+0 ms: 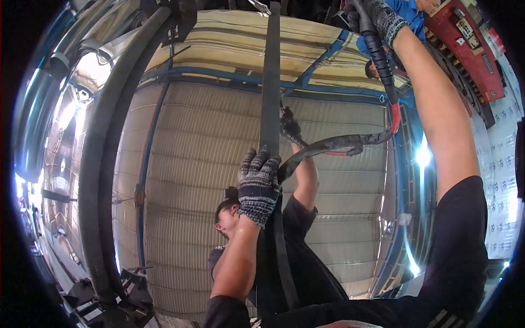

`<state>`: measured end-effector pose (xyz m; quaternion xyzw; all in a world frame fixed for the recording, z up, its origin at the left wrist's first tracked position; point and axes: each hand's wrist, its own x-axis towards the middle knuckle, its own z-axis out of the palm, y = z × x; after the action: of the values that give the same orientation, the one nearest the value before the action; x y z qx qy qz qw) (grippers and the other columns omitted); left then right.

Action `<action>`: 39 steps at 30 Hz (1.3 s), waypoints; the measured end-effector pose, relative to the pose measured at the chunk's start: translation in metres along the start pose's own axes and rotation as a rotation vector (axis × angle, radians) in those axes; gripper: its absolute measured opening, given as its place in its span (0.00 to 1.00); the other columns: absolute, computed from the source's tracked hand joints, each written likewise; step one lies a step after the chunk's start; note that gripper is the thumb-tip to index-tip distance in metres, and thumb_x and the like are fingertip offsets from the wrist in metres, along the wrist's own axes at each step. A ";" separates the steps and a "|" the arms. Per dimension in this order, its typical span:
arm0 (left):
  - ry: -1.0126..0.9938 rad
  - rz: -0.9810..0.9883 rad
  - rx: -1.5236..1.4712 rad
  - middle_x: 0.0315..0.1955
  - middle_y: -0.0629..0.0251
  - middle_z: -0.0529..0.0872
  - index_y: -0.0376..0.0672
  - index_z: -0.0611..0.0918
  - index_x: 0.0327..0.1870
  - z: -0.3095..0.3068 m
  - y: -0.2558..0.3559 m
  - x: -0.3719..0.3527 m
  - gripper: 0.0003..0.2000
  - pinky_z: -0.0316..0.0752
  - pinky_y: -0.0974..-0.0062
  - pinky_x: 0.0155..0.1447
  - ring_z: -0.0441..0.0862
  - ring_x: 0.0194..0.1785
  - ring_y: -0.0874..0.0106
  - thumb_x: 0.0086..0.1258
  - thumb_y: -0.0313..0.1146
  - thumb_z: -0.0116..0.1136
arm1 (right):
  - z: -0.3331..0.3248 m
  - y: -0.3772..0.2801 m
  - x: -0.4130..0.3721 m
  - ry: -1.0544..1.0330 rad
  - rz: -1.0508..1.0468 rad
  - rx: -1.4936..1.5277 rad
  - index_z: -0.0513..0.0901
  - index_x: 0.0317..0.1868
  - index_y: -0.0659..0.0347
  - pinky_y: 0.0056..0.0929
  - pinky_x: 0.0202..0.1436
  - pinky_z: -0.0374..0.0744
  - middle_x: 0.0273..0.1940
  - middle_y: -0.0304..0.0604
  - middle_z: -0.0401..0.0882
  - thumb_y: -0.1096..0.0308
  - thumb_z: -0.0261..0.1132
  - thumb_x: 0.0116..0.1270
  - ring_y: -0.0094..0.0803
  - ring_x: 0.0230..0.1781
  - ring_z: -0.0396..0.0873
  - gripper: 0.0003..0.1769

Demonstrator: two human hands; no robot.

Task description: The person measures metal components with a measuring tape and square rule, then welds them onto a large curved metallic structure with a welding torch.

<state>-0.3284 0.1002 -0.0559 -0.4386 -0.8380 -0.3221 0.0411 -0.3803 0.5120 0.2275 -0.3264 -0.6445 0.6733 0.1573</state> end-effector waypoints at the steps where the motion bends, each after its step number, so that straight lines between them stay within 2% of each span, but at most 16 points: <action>1: 0.001 0.003 0.006 0.58 0.55 0.84 0.46 0.84 0.55 -0.002 -0.001 0.004 0.14 0.69 0.50 0.70 0.76 0.67 0.49 0.70 0.32 0.58 | -0.001 0.001 0.000 -0.001 -0.004 0.005 0.81 0.38 0.55 0.47 0.24 0.79 0.26 0.46 0.83 0.34 0.59 0.70 0.41 0.20 0.80 0.29; 3: -0.056 -0.001 0.075 0.61 0.55 0.83 0.46 0.85 0.56 -0.001 -0.001 0.019 0.15 0.55 0.47 0.79 0.71 0.72 0.50 0.70 0.36 0.60 | -0.004 0.003 -0.005 -0.063 -0.011 0.020 0.80 0.38 0.54 0.45 0.23 0.77 0.23 0.43 0.80 0.36 0.59 0.72 0.40 0.18 0.77 0.27; 4: -0.053 0.004 0.082 0.61 0.55 0.83 0.46 0.85 0.56 0.006 -0.003 0.025 0.15 0.55 0.47 0.79 0.71 0.72 0.50 0.70 0.36 0.60 | -0.012 0.002 -0.009 -0.064 -0.018 0.027 0.80 0.38 0.54 0.45 0.23 0.77 0.23 0.43 0.80 0.36 0.59 0.72 0.40 0.18 0.77 0.27; 6: -0.056 -0.010 0.135 0.66 0.58 0.80 0.47 0.84 0.58 0.023 -0.009 0.030 0.17 0.51 0.46 0.80 0.68 0.75 0.51 0.71 0.40 0.58 | -0.004 0.004 -0.047 0.091 -0.171 -0.006 0.81 0.38 0.54 0.43 0.23 0.76 0.21 0.42 0.78 0.40 0.59 0.74 0.40 0.18 0.77 0.24; 7: -0.063 -0.014 0.145 0.67 0.58 0.79 0.49 0.84 0.60 0.027 -0.009 0.031 0.18 0.53 0.47 0.80 0.68 0.75 0.51 0.72 0.42 0.59 | -0.026 0.010 -0.037 -0.007 -0.270 0.016 0.81 0.38 0.53 0.42 0.21 0.75 0.20 0.41 0.77 0.43 0.60 0.75 0.40 0.17 0.76 0.22; 12: -0.057 0.012 0.188 0.67 0.56 0.79 0.49 0.84 0.61 0.025 -0.001 0.030 0.22 0.53 0.46 0.79 0.68 0.74 0.49 0.70 0.49 0.60 | -0.058 0.032 -0.033 -0.107 -0.252 0.096 0.81 0.38 0.53 0.41 0.21 0.75 0.20 0.41 0.76 0.43 0.61 0.74 0.39 0.17 0.75 0.21; 14: -0.104 0.002 0.211 0.70 0.56 0.76 0.48 0.82 0.62 0.022 0.004 0.027 0.24 0.52 0.44 0.79 0.66 0.75 0.47 0.72 0.52 0.57 | -0.081 0.042 -0.039 -0.135 -0.236 0.127 0.81 0.38 0.53 0.41 0.21 0.75 0.20 0.41 0.76 0.42 0.61 0.74 0.38 0.17 0.75 0.21; 20: -0.056 -0.006 0.226 0.69 0.60 0.77 0.51 0.83 0.62 0.048 -0.019 0.015 0.19 0.53 0.45 0.79 0.68 0.74 0.50 0.74 0.44 0.54 | -0.106 0.059 -0.034 -0.280 -0.200 0.204 0.81 0.37 0.52 0.40 0.20 0.74 0.19 0.40 0.75 0.42 0.62 0.73 0.37 0.16 0.74 0.21; 24: -0.090 -0.027 0.241 0.70 0.60 0.77 0.51 0.82 0.62 0.043 -0.015 0.019 0.19 0.52 0.45 0.80 0.67 0.76 0.51 0.74 0.42 0.54 | -0.090 0.041 -0.002 -0.403 -0.203 0.224 0.81 0.37 0.52 0.39 0.20 0.73 0.19 0.39 0.74 0.42 0.63 0.73 0.36 0.16 0.73 0.21; 29: -0.160 -0.068 0.155 0.71 0.58 0.76 0.51 0.82 0.63 0.021 -0.009 0.026 0.19 0.50 0.46 0.81 0.66 0.77 0.52 0.72 0.40 0.56 | -0.029 0.032 0.071 -0.593 -0.199 0.243 0.81 0.37 0.51 0.38 0.19 0.73 0.19 0.39 0.73 0.42 0.63 0.72 0.35 0.15 0.73 0.21; 30: -0.156 -0.076 0.149 0.71 0.58 0.76 0.51 0.82 0.63 0.015 -0.014 0.029 0.19 0.50 0.46 0.81 0.66 0.77 0.52 0.72 0.40 0.56 | -0.017 0.038 0.090 -0.626 -0.191 0.245 0.81 0.37 0.51 0.38 0.19 0.73 0.19 0.38 0.73 0.42 0.64 0.72 0.35 0.15 0.72 0.21; 32: -0.290 -0.051 0.105 0.72 0.57 0.75 0.49 0.81 0.64 0.013 -0.027 0.034 0.20 0.49 0.46 0.82 0.64 0.78 0.53 0.73 0.39 0.56 | 0.004 0.056 0.122 -0.689 -0.172 0.241 0.81 0.36 0.51 0.38 0.19 0.72 0.19 0.38 0.73 0.42 0.64 0.72 0.34 0.15 0.72 0.21; 33: -0.270 -0.012 0.132 0.72 0.55 0.73 0.50 0.80 0.66 0.020 -0.037 0.036 0.21 0.48 0.45 0.82 0.64 0.78 0.50 0.72 0.40 0.55 | 0.011 0.066 0.134 -0.715 -0.153 0.238 0.81 0.36 0.50 0.38 0.19 0.72 0.18 0.38 0.73 0.42 0.64 0.72 0.34 0.15 0.72 0.21; 36: -0.248 0.017 0.203 0.75 0.57 0.70 0.48 0.77 0.69 0.020 -0.056 0.074 0.24 0.47 0.43 0.81 0.60 0.79 0.50 0.74 0.43 0.51 | 0.038 0.109 0.162 -0.791 -0.073 0.244 0.80 0.36 0.50 0.37 0.18 0.72 0.18 0.38 0.72 0.41 0.65 0.71 0.34 0.15 0.71 0.21; 39: -0.213 -0.005 0.144 0.76 0.56 0.68 0.49 0.75 0.70 0.005 -0.061 0.082 0.25 0.44 0.40 0.81 0.58 0.80 0.49 0.73 0.44 0.52 | 0.061 0.107 0.171 -0.858 -0.011 0.213 0.80 0.36 0.50 0.37 0.18 0.71 0.18 0.37 0.72 0.41 0.65 0.71 0.33 0.14 0.71 0.20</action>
<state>-0.4235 0.1362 -0.0622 -0.4642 -0.8596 -0.2127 -0.0174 -0.5229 0.5609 0.0808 0.0040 -0.5800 0.8098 -0.0883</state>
